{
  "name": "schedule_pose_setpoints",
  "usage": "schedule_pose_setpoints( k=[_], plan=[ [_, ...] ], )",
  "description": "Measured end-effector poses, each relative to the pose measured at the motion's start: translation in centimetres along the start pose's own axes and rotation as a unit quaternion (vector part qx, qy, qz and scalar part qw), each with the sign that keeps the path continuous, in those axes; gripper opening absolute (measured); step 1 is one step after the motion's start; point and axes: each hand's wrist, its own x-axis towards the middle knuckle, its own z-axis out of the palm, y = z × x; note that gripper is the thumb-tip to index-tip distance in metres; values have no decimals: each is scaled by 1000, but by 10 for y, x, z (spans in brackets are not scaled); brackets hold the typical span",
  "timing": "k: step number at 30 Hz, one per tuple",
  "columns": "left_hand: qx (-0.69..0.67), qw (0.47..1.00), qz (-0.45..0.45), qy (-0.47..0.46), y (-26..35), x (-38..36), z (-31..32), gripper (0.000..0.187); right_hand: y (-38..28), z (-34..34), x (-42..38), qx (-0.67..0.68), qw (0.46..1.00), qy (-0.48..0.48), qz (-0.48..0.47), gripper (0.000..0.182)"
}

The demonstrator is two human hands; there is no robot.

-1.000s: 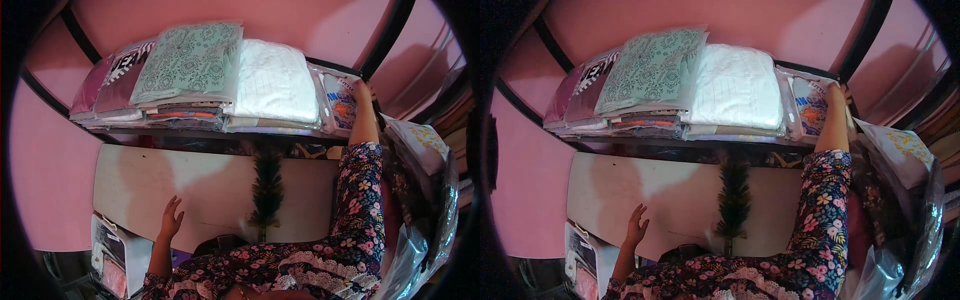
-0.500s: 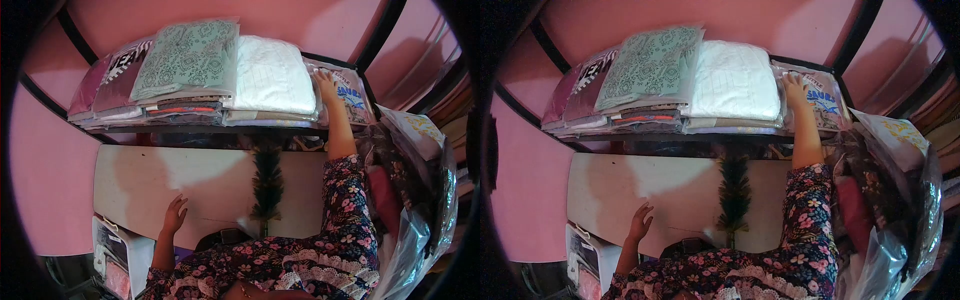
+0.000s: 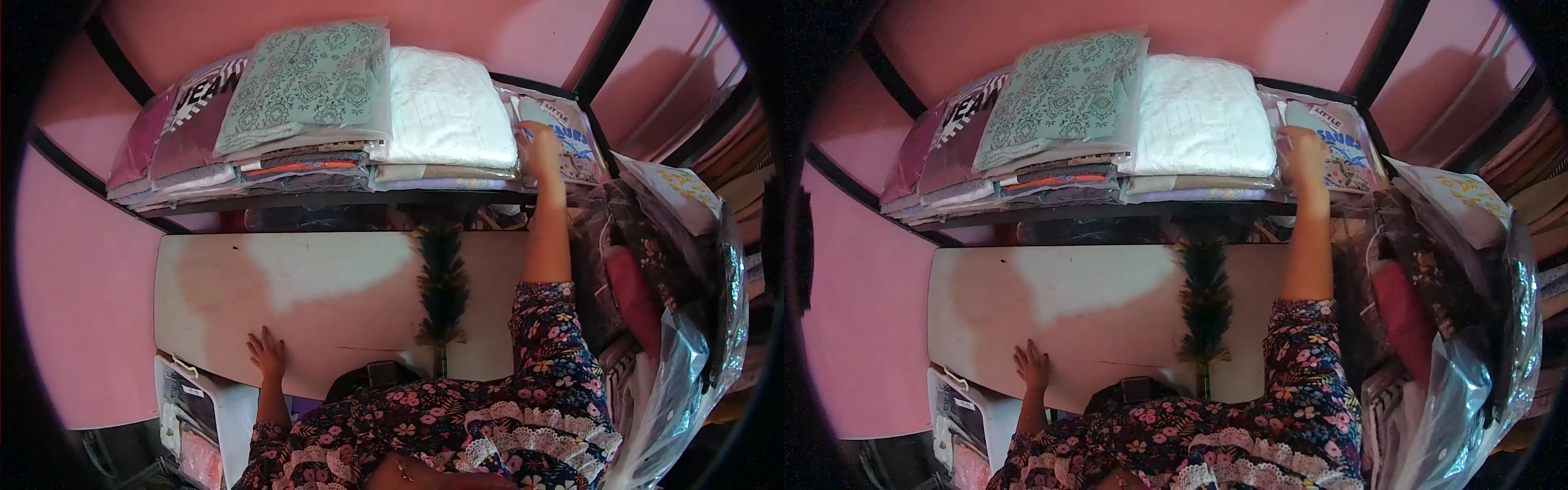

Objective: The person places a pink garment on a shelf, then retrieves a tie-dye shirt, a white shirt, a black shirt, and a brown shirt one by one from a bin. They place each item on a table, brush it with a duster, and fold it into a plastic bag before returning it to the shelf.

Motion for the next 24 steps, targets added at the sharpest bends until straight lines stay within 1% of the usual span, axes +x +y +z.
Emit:
schedule_pose_setpoints(
  k=[1, 2, 4, 5, 6, 8, 9, 12, 13, 14, 15, 16, 17, 18, 19, 20, 21, 22, 23, 24],
  plan=[
    [-10, 999, -14, -27, -3, -1, 0, 67, 6, -6, -1, -20, 997, 51, 56, 19],
    [-11, 999, -14, -28, -6, 0, 5, 67, 13, -11, -4, -21, 997, 50, 55, 19],
    [-5, 1000, -8, -22, -9, 2, 15, 67, 38, -12, -15, -77, 985, 141, 67, 20],
    [-5, 1000, -7, -25, -11, 2, 18, 67, 54, -2, -19, -89, 986, 103, 100, 22],
    [-3, 1000, -8, -30, -7, 0, 15, 66, 59, 9, -27, -92, 985, 102, 101, 22],
    [-4, 999, -10, -36, -2, 2, 14, 66, 63, 22, -34, -157, 978, 84, 106, 24],
    [-3, 999, -7, -36, -3, 3, 16, 66, 62, 21, -36, -157, 979, 83, 104, 24],
    [-1, 999, -6, -43, -5, 7, 18, 67, 60, 14, -39, -85, 976, 173, 99, 24],
    [-2, 999, -9, -49, -5, 7, 18, 67, 56, 8, -42, -68, 975, 210, 23, 26],
    [1, 999, 0, -41, -4, 7, 19, 68, 48, 4, -50, -63, 968, 243, -25, 28],
    [5, 999, 3, -34, -5, 9, 20, 68, 33, 4, -61, 4, 968, 253, 1, 30],
    [-2, 1000, 21, -10, -9, 10, 28, 69, 22, 2, -73, 84, 956, 269, -86, 33],
    [-8, 999, 35, 16, -13, 12, 35, 70, 14, 9, -88, 127, 955, 263, -51, 33],
    [2, 1000, 19, -9, -10, 16, 35, 70, -3, 12, -108, 85, 967, 240, 6, 34],
    [-19, 999, 27, -5, -6, 14, 32, 71, -45, 5, -125, 173, 960, 195, 107, 35],
    [-27, 999, 21, -7, -5, 17, 38, 71, -26, 21, -142, 137, 970, 198, -20, 35],
    [-30, 999, 28, 23, -21, 25, 47, 71, -76, 21, -172, 266, 941, 157, 137, 34],
    [-37, 999, 26, 22, -28, 25, 45, 71, -60, 41, -192, 246, 955, 126, 105, 33],
    [-46, 998, 28, 20, -32, 26, 46, 71, -23, 75, -212, 234, 964, 121, 47, 33],
    [-50, 998, 26, 17, -21, 24, 45, 72, -31, 76, -223, 199, 973, 107, 38, 32]
  ],
)
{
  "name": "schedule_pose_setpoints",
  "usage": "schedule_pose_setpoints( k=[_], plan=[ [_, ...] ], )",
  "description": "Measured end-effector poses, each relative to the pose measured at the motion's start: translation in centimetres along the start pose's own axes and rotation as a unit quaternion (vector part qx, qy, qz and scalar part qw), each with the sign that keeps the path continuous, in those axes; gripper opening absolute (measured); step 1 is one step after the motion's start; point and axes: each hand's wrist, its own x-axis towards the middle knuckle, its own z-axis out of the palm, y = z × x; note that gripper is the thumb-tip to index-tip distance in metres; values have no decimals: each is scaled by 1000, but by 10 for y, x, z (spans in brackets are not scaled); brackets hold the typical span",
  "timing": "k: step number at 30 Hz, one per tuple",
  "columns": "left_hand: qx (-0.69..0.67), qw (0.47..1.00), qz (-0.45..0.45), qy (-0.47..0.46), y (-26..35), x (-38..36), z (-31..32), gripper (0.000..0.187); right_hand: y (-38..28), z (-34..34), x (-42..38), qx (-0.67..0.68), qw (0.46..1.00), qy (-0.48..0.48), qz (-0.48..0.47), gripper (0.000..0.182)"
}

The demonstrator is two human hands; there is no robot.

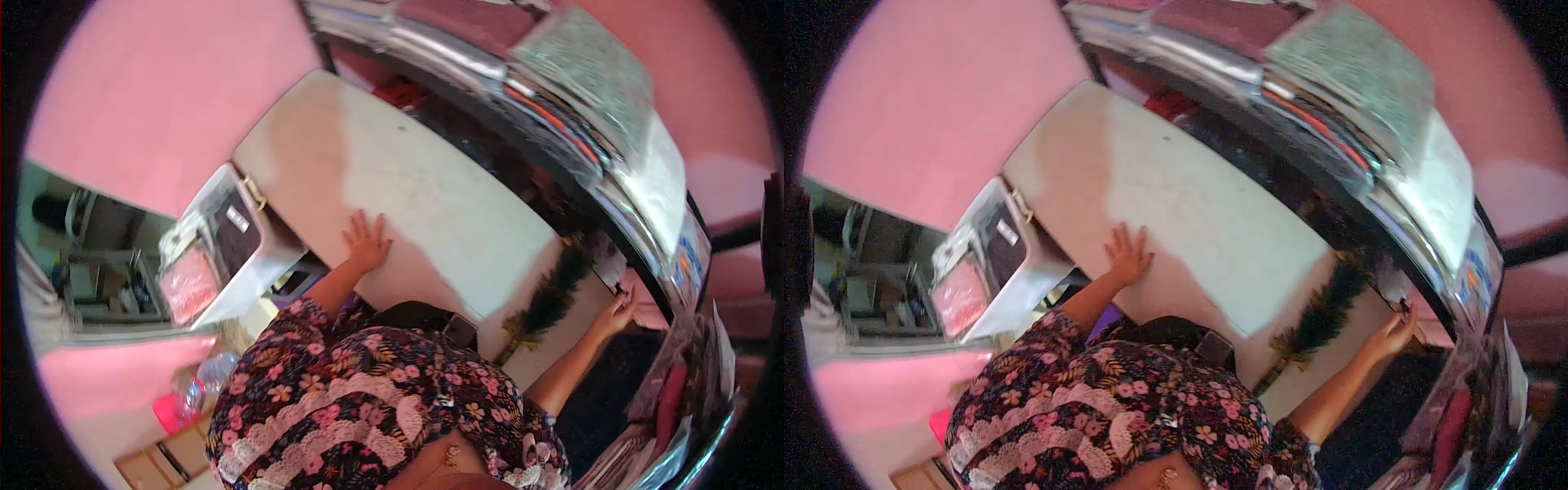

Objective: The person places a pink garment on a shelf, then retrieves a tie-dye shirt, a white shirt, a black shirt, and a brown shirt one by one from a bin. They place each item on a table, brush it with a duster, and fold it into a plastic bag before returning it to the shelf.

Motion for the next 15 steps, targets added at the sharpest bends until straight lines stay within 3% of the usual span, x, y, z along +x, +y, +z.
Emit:
schedule_pose_setpoints(
  k=[1, 3, 4, 6, 7, 9, 10, 12, 13, 14, 15],
  plan=[
    [-1, 1000, 2, -6, 4, -2, -7, 73, -10, 3, -18, -81, 996, 2, -44, 31],
    [6, 1000, 9, -5, 14, -8, -26, 73, -33, 8, -47, -74, 995, -27, -59, 30],
    [25, 1000, -8, 3, 46, -13, -22, 73, -2, 7, -51, -63, 996, -42, -50, 30],
    [5, 996, 86, 27, 47, -15, -25, 65, -10, 8, -72, -62, 994, -77, -34, 30],
    [2, 997, 75, 28, 52, -13, -27, 65, -11, 6, -68, -70, 992, -101, -21, 29],
    [-80, 979, 188, 17, 46, -9, -32, 51, -7, 13, -83, -67, 990, -124, -16, 29],
    [-81, 980, 181, 21, 39, -6, -32, 51, -10, 18, -90, -69, 988, -141, -7, 29],
    [-251, 936, 245, 34, 10, 0, -35, 41, -30, 33, -113, -55, 984, -163, -44, 28],
    [-260, 935, 240, 34, -17, -5, -57, 41, -66, 41, -130, -80, 977, -186, -70, 27],
    [-299, 922, 232, 83, -57, -10, -80, 38, -107, 55, -152, -105, 968, -207, -95, 26],
    [-337, 905, 226, 130, -114, -14, -103, 35, -146, 76, -190, -71, 969, -229, -54, 26]
  ],
)
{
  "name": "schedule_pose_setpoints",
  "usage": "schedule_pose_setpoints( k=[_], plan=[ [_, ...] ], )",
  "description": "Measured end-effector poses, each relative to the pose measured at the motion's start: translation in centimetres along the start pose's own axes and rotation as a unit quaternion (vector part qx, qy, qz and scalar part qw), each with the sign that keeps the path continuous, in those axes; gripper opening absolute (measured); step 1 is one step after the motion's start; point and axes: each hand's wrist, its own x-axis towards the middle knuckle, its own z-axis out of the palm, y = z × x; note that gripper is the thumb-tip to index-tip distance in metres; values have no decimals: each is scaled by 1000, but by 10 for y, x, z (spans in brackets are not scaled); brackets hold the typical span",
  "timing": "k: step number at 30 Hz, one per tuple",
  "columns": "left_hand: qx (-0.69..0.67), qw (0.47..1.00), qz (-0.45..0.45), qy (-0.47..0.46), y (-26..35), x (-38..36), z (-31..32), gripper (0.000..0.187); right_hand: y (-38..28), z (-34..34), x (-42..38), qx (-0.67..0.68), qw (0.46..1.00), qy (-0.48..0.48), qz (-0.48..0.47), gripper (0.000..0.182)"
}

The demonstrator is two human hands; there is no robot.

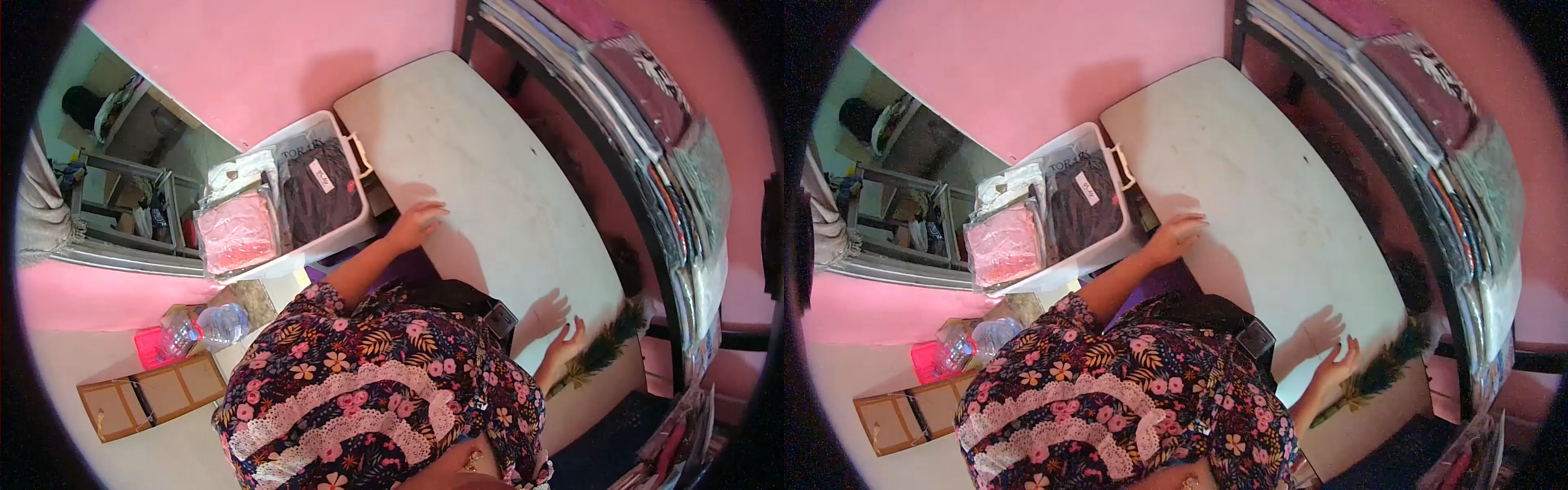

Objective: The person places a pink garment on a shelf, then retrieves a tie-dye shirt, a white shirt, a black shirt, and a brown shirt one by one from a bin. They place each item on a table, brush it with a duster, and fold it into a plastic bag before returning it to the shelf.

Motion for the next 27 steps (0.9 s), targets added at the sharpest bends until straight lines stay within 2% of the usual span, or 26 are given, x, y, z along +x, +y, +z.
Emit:
schedule_pose_setpoints(
  k=[2, 3, 4, 5, 6, 7, 8, 9, 11, 12, 15, 16, 17, 19, 20, 21, 23, 25, 27],
  plan=[
    [22, 996, -28, 87, -35, -17, -59, 33, -47, 29, -18, -3, 999, -45, -21, 31],
    [41, 985, -40, 162, -20, -15, -53, 30, -24, 34, -9, 8, 998, -60, -30, 33],
    [37, 973, -71, 214, -42, -27, -91, 28, -53, 51, -20, 5, 998, -60, -29, 33],
    [0, 960, -129, 249, -67, -40, -120, 27, -75, 66, -27, 7, 996, -83, -23, 35],
    [22, 944, -208, 254, -88, -50, -147, 28, -93, 77, -32, 10, 994, -107, -16, 37],
    [57, 936, -210, 278, -102, -59, -165, 27, -101, 86, -33, 11, 994, -105, -15, 37],
    [117, 936, -218, 249, -130, -69, -182, 30, -107, 93, -33, 16, 993, -115, -32, 38],
    [116, 937, -215, 248, -147, -74, -194, 30, -112, 98, -33, 21, 991, -125, -49, 38],
    [207, 940, -223, 157, -170, -74, -215, 37, -123, 99, -32, 22, 991, -132, -30, 38],
    [223, 941, -234, 102, -190, -74, -225, 47, -130, 101, -34, 21, 990, -139, -18, 38],
    [282, 932, -219, 60, -228, -59, -243, 51, -143, 101, -42, 9, 991, -131, 4, 36],
    [222, 943, -246, 31, -239, -53, -251, 60, -143, 99, -46, 5, 992, -127, 9, 36],
    [223, 944, -242, 23, -249, -46, -264, 60, -148, 98, -51, 26, 991, -125, 40, 35],
    [329, 910, -247, -48, -259, -34, -267, 70, -142, 89, -58, 41, 990, -115, 71, 33],
    [341, 909, -236, -50, -265, -29, -271, 83, -140, 84, -64, 0, 992, -103, 70, 32],
    [338, 911, -231, -55, -265, -24, -274, 83, -136, 78, -69, -41, 993, -91, 69, 31],
    [336, 892, -286, -98, -262, -11, -281, 90, -124, 66, -78, -49, 995, -77, 46, 30],
    [342, 882, -301, -124, -287, -2, -290, 93, -117, 62, -89, -24, 993, -56, 100, 29],
    [381, 811, -367, -251, -290, 11, -301, 90, -108, 59, -98, -35, 992, -46, 112, 29]
  ],
)
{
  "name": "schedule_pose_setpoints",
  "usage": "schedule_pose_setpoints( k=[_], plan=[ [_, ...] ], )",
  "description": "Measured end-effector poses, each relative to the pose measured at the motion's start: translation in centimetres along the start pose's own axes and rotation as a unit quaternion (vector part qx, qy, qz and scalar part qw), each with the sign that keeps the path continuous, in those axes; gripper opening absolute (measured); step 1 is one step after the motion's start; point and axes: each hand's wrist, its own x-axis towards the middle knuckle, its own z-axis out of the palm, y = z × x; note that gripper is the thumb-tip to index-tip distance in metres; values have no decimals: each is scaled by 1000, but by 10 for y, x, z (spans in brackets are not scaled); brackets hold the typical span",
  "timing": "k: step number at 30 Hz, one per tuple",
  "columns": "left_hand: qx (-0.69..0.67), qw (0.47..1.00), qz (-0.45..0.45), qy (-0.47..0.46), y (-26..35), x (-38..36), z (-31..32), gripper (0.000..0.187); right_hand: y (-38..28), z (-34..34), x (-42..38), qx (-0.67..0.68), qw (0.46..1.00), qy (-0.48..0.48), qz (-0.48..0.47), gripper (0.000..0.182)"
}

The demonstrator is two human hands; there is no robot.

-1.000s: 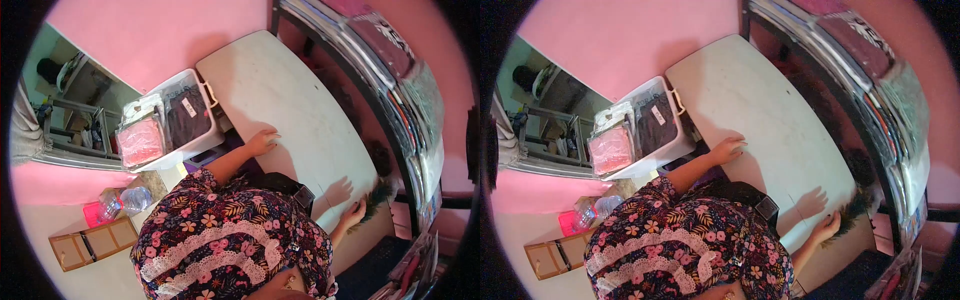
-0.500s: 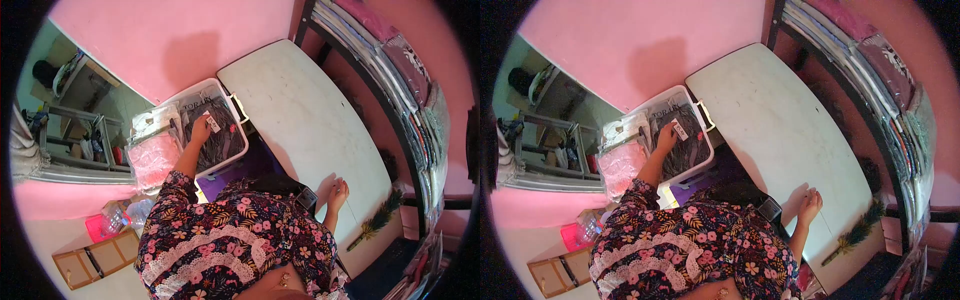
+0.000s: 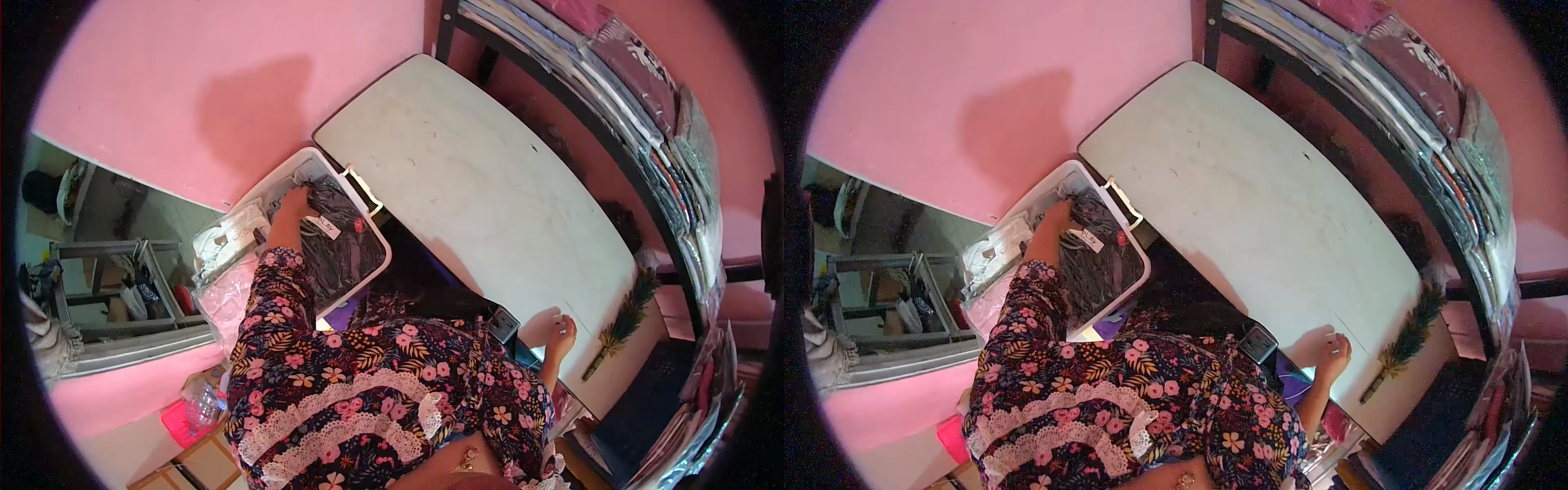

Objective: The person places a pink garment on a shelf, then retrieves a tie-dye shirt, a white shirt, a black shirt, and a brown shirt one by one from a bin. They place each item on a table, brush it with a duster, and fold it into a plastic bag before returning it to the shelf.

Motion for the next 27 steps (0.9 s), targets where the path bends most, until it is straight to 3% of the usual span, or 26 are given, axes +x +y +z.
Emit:
schedule_pose_setpoints(
  k=[2, 6, 8, 10, 12, 16, 17, 18, 19, 24, 25, 27],
  plan=[
    [19, 999, 35, -8, -5, -2, -7, 85, 9, 0, -5, -10, 1000, 10, 13, 28],
    [-101, 989, 104, -34, -16, -12, -14, 75, -8, -6, -9, 36, 997, 12, 73, 26],
    [-137, 974, 178, 6, -17, -18, -16, 72, -9, -6, -11, 56, 992, 25, 110, 26],
    [-169, 971, 165, 43, 10, -63, -48, 70, 2, -5, -10, 17, 999, 34, 30, 26],
    [-128, 968, 184, 112, -11, -54, -40, 67, 4, -11, -2, 14, 996, 44, 70, 27],
    [-123, 953, 205, 186, 2, -111, -104, 63, 19, -31, 8, 7, 991, 115, 68, 25],
    [-90, 964, 178, 177, 12, -130, -129, 64, 28, -38, 11, -8, 988, 136, 70, 24],
    [-49, 975, 138, 167, 90, -172, -150, 66, 92, -70, 54, -14, 987, 144, 73, 23],
    [-44, 969, 138, 202, 40, -159, -153, 64, 53, -69, 33, -45, 981, 170, 82, 26],
    [-40, 903, 147, 401, 38, -181, -209, 57, 105, -80, 21, -27, 960, 243, 137, 36],
    [-62, 902, 155, 399, 99, -215, -229, 55, 147, -93, 37, -49, 953, 260, 146, 36],
    [-126, 872, 172, 440, 127, -228, -248, 47, 164, -83, 22, -72, 943, 295, 137, 39]
  ],
)
